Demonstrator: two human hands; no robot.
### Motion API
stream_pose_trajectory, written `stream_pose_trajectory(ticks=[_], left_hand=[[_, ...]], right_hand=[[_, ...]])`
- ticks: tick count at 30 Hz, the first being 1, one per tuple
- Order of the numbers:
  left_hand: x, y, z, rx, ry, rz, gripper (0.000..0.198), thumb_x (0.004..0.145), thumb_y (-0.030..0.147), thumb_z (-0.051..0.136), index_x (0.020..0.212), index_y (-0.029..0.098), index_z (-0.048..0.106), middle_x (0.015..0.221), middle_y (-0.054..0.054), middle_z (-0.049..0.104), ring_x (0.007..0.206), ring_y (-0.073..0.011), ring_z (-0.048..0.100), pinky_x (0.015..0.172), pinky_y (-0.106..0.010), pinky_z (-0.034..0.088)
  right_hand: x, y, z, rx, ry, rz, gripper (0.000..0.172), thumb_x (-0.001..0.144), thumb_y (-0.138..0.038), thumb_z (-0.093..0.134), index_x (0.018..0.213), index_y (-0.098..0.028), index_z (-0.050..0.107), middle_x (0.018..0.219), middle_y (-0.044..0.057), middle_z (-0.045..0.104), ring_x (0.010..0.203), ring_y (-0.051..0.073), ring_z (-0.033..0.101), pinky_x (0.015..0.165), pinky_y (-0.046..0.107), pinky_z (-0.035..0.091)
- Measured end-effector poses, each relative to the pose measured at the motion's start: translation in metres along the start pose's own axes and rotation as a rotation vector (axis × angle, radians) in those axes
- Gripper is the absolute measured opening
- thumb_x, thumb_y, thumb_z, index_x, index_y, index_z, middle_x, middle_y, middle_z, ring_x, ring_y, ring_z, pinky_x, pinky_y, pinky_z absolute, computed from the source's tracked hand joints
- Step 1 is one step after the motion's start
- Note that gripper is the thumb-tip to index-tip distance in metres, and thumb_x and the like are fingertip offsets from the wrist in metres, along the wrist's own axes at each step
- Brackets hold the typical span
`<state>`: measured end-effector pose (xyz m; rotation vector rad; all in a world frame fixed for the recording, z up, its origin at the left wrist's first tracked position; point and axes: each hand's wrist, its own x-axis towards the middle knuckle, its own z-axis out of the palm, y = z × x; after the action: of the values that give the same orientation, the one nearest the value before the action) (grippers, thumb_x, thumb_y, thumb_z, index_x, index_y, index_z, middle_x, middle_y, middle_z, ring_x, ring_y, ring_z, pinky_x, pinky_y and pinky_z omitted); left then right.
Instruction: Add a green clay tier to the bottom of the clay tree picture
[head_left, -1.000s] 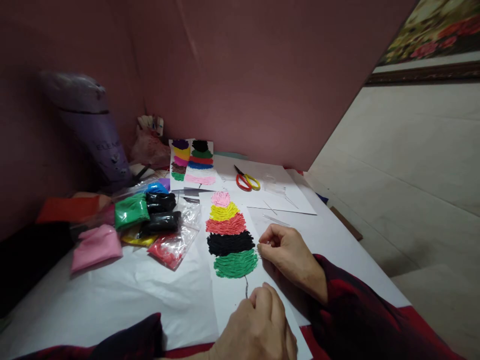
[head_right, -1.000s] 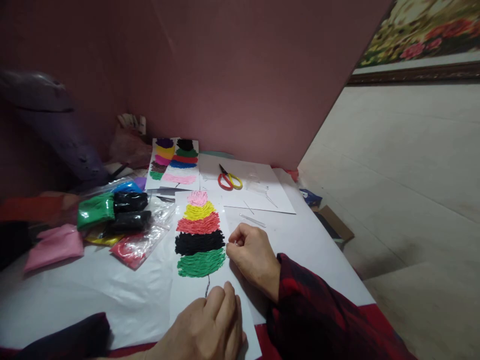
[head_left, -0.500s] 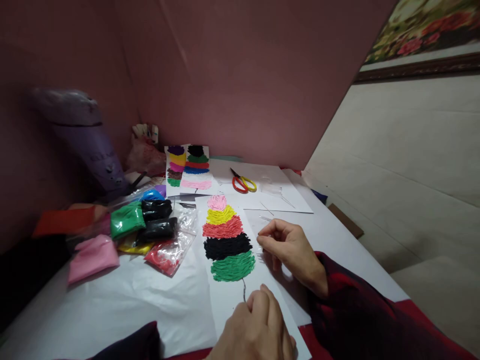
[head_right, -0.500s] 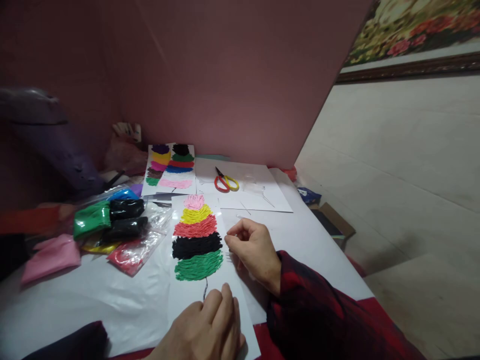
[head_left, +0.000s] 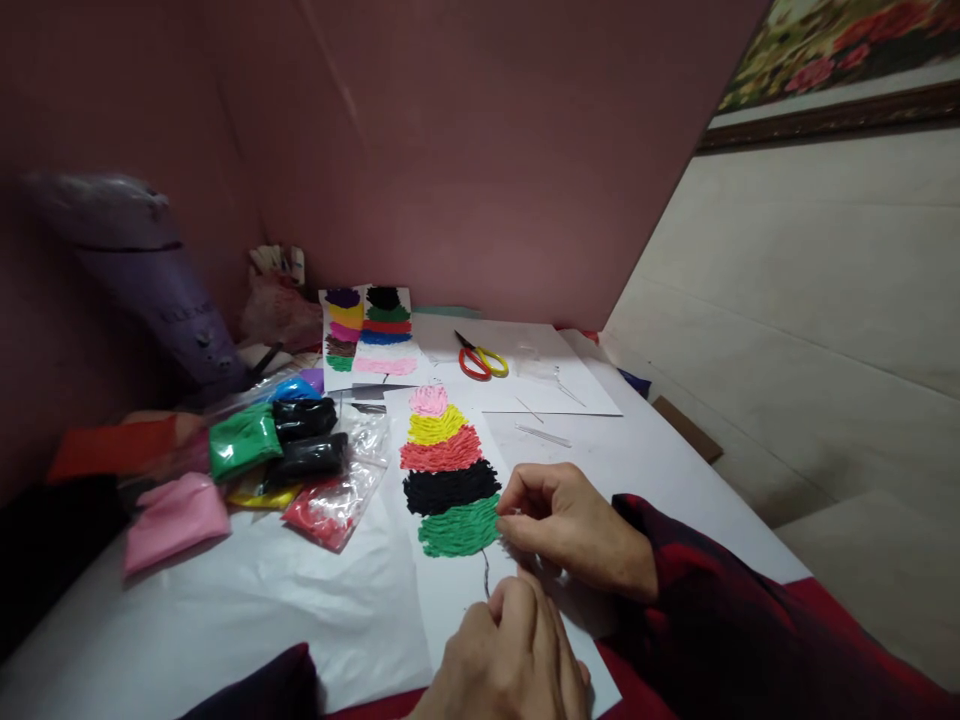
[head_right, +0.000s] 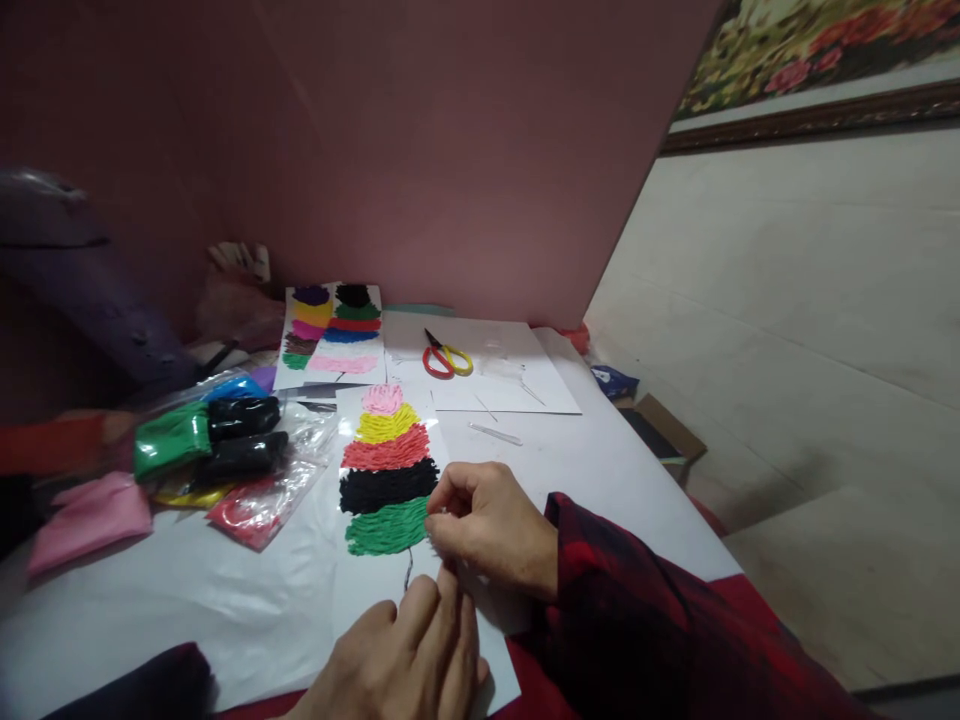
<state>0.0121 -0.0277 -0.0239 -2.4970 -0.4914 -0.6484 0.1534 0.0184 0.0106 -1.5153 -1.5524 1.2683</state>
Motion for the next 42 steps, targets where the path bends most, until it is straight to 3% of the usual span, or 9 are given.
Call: stream_pose_trajectory(ticks=[3, 12, 23, 29, 37, 42], left_hand=[[0.002, -0.001, 0.001, 0.038, 0.050, -0.015, 0.020, 0.084, 0.009, 0.050, 0.066, 0.011, 0.056, 0.053, -0.001, 0.056, 0.044, -0.0137, 0.050, 0.033, -0.023, 0.031], [0.004, -0.002, -0.004, 0.067, 0.048, 0.008, 0.023, 0.082, 0.007, 0.050, 0.060, 0.014, 0.051, 0.050, 0.000, 0.055, 0.041, -0.0127, 0.046, 0.032, -0.022, 0.029], [0.002, -0.004, -0.008, -0.003, -0.056, 0.028, 0.015, 0.081, 0.003, 0.048, 0.078, 0.009, 0.062, 0.066, -0.006, 0.064, 0.051, -0.0141, 0.055, 0.036, -0.021, 0.033], [0.003, -0.003, -0.005, 0.024, -0.014, 0.028, 0.015, 0.080, 0.004, 0.048, 0.075, 0.009, 0.061, 0.068, -0.009, 0.067, 0.050, -0.0159, 0.056, 0.035, -0.022, 0.033], [0.003, -0.004, -0.006, 0.029, -0.013, 0.024, 0.014, 0.080, 0.005, 0.049, 0.071, 0.010, 0.058, 0.057, -0.002, 0.058, 0.048, -0.0132, 0.051, 0.036, -0.022, 0.030], [0.002, -0.004, -0.007, 0.037, 0.004, 0.020, 0.016, 0.078, 0.004, 0.049, 0.066, 0.013, 0.054, 0.054, 0.000, 0.055, 0.045, -0.0128, 0.048, 0.036, -0.023, 0.029]], right_hand=[[0.000, 0.002, 0.002, 0.004, 0.004, -0.007, 0.009, 0.069, -0.008, 0.056, 0.068, -0.017, 0.056, 0.048, -0.006, 0.057, 0.038, 0.006, 0.048, 0.038, 0.017, 0.035], [0.001, 0.004, 0.008, -0.067, 0.037, -0.060, 0.009, 0.068, -0.009, 0.057, 0.066, -0.018, 0.055, 0.049, -0.005, 0.055, 0.044, 0.010, 0.052, 0.042, 0.020, 0.037], [0.002, 0.002, 0.002, -0.231, 0.190, -0.047, 0.009, 0.062, -0.008, 0.056, 0.060, -0.017, 0.057, 0.053, -0.003, 0.053, 0.051, 0.010, 0.047, 0.046, 0.021, 0.037], [0.004, 0.001, -0.003, -0.274, 0.270, -0.070, 0.009, 0.060, -0.008, 0.055, 0.057, -0.017, 0.056, 0.051, -0.004, 0.050, 0.048, 0.009, 0.044, 0.045, 0.021, 0.034], [0.000, 0.000, 0.006, -0.067, 0.135, -0.060, 0.004, 0.065, -0.015, 0.057, 0.063, -0.018, 0.054, 0.049, -0.005, 0.053, 0.044, 0.010, 0.050, 0.042, 0.021, 0.036], [0.000, 0.003, 0.011, -0.079, 0.092, -0.067, 0.005, 0.068, -0.014, 0.056, 0.066, -0.018, 0.054, 0.052, -0.005, 0.055, 0.046, 0.009, 0.052, 0.045, 0.021, 0.038]])
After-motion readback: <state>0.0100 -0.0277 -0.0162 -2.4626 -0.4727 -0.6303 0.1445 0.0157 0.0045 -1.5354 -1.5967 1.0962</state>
